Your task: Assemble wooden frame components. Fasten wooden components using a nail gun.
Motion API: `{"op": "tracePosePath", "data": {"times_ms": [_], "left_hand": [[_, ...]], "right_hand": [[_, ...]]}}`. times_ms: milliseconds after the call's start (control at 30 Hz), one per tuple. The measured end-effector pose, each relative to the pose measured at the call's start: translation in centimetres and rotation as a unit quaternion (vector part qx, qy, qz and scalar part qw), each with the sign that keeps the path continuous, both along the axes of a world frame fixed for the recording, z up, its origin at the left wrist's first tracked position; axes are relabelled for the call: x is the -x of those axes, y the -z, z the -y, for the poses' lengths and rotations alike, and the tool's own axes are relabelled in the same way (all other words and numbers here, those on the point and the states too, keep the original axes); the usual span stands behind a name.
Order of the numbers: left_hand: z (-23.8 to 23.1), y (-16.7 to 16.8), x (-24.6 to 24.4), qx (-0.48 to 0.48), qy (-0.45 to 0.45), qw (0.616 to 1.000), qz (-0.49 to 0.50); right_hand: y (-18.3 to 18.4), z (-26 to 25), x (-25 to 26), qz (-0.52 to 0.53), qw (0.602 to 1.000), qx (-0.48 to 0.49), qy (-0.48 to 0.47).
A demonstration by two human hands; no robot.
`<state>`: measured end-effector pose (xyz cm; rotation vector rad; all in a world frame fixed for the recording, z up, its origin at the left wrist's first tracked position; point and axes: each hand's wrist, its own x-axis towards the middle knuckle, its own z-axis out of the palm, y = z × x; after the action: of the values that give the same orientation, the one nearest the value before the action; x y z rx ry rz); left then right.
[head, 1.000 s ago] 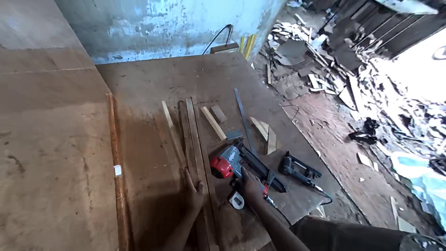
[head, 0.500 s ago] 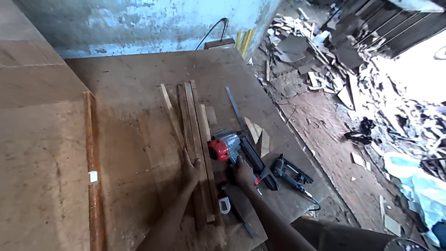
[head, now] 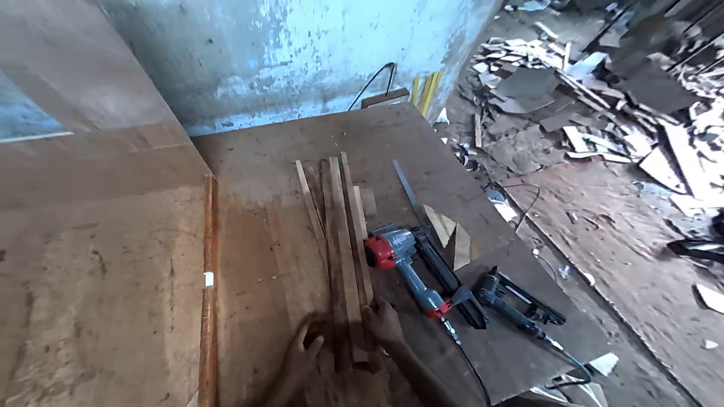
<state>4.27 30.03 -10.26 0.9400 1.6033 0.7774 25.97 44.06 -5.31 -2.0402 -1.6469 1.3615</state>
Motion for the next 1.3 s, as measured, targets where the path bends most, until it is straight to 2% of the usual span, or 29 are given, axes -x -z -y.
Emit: {"op": "tracePosePath", "data": {"times_ms": [67, 100, 167, 233, 333, 400, 467, 567, 633, 767, 800, 933, 1000, 1133, 1233, 1300], "left_hand": [[4.3, -0.9, 0.7, 0.032, -0.043, 0.998, 0.021], [6.3, -1.2, 1.1, 0.045, -0.059, 0.997, 0.036], [9.8, -1.4, 1.7, 0.047, -0.064, 0.995, 0.054], [11.9, -2.0, 1.7, 0.042, -0.068, 0.994, 0.07], [12.9, -3.5, 1.5, 0.009, -0.05, 0.994, 0.1], [13.1, -5.2, 1.6, -0.023, -0.017, 0.992, 0.121], [13.5, -7.3, 2.1, -0.062, 0.026, 0.988, 0.137], [14.9, -10.1, 3.3, -0.096, 0.078, 0.978, 0.167], [16.8, -11.1, 4.7, -0.102, 0.122, 0.971, 0.179], [21.9, -11.5, 8.2, -0.097, 0.205, 0.963, 0.149], [23.0, -11.6, 9.0, -0.093, 0.213, 0.96, 0.157], [26.9, -10.2, 12.1, -0.034, 0.229, 0.965, 0.125], [28.0, -8.9, 13.4, -0.038, 0.246, 0.965, 0.089], [29.2, -8.1, 14.7, -0.026, 0.221, 0.97, 0.097], [27.7, -7.6, 14.3, 0.0, 0.195, 0.975, 0.106], [25.9, -7.4, 13.5, -0.003, 0.188, 0.977, 0.1]], "right_hand": [[-1.3, 0.5, -0.4, -0.13, 0.988, -0.016, 0.077], [-2.2, 1.0, -0.3, -0.206, 0.97, -0.012, 0.125], [-5.1, 1.8, 0.6, -0.322, 0.924, 0.044, 0.203], [-7.6, 2.7, 1.6, -0.427, 0.861, 0.14, 0.237], [-8.7, 4.8, 1.5, -0.592, 0.753, 0.221, 0.183], [-8.7, 7.5, 0.9, -0.691, 0.676, 0.218, 0.136], [-8.4, 11.3, 0.9, -0.749, 0.628, 0.196, 0.079], [-8.9, 17.2, 2.5, -0.779, 0.599, 0.184, 0.003], [-9.3, 20.2, 4.4, -0.748, 0.632, 0.204, 0.005], [-9.2, 24.9, 9.3, -0.721, 0.645, 0.253, 0.008], [-9.0, 25.9, 10.4, -0.701, 0.665, 0.257, 0.017], [-6.7, 29.9, 14.7, -0.483, 0.839, 0.217, 0.125], [-5.3, 31.3, 16.1, -0.413, 0.882, 0.177, 0.142], [-4.1, 28.8, 17.4, -0.28, 0.95, 0.111, 0.081], [-5.5, 23.7, 16.8, -0.171, 0.985, 0.009, 0.003], [-5.4, 20.0, 15.2, -0.087, 0.991, -0.101, -0.025]]}}
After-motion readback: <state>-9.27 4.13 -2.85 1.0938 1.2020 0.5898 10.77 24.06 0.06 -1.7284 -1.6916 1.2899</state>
